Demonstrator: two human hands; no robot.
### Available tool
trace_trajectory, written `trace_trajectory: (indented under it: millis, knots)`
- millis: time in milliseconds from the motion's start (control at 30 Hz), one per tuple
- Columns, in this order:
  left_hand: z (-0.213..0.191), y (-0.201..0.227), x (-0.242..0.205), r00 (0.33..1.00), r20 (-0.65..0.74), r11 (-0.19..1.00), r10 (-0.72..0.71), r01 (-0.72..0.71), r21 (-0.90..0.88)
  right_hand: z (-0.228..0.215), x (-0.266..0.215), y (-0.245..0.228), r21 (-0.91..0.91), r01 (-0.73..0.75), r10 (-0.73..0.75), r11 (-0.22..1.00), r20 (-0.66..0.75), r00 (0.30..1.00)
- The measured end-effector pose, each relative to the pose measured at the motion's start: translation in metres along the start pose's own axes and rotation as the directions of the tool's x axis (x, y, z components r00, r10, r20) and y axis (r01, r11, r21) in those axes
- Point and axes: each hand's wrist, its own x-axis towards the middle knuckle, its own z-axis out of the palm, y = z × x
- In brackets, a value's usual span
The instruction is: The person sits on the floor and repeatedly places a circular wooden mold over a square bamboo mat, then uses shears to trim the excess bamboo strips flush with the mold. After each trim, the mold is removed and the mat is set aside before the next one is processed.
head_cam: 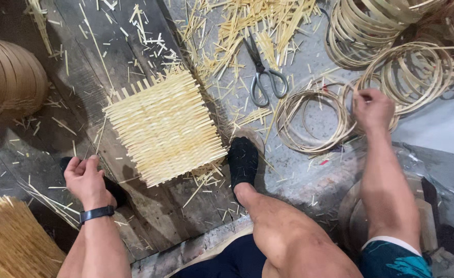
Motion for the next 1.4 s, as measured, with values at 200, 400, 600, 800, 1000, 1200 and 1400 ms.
trace_trajectory:
  millis: [200, 400, 600, 800, 1000, 1200, 1400]
  knots:
    - [0.008, 0.019, -0.017, 0.993, 0.006, 0.992, 0.116, -0.116, 0.039, 0.005, -0.006, -0.001, 0.231, -0.051, 0.120, 0.972, -0.295, 0.948]
    - [0.016, 0.037, -0.031, 0.922, 0.091, 0.923, 0.376, -0.382, 0.052, -0.010, 0.003, -0.034, 0.357, 0.131, 0.110, 0.925, -0.580, 0.807]
    - [0.073, 0.084, -0.098, 0.828, 0.283, 0.865, 0.485, -0.502, -0.011, -0.037, 0.013, -0.121, 0.468, 0.301, 0.034, 0.831, -0.583, 0.812]
    - [0.142, 0.113, -0.142, 0.721, 0.652, 0.970, 0.235, -0.212, -0.116, -0.001, -0.024, -0.235, 0.682, 0.301, -0.089, 0.666, -0.328, 0.940]
    - [0.143, 0.101, -0.137, 0.617, 0.772, 0.730, 0.153, 0.456, -0.510, 0.018, -0.064, -0.315, 0.705, 0.218, -0.226, 0.675, -0.083, 0.971]
    - [0.122, 0.123, -0.175, 0.594, 0.758, 0.939, 0.271, 0.009, -0.343, -0.026, -0.084, -0.374, 0.935, 0.036, -0.500, 0.354, 0.157, 0.851]
    - [0.116, 0.157, -0.218, 0.269, 0.630, 0.306, 0.728, -0.951, 0.052, -0.003, -0.101, -0.388, 0.908, -0.390, -0.424, 0.151, 0.416, 0.804]
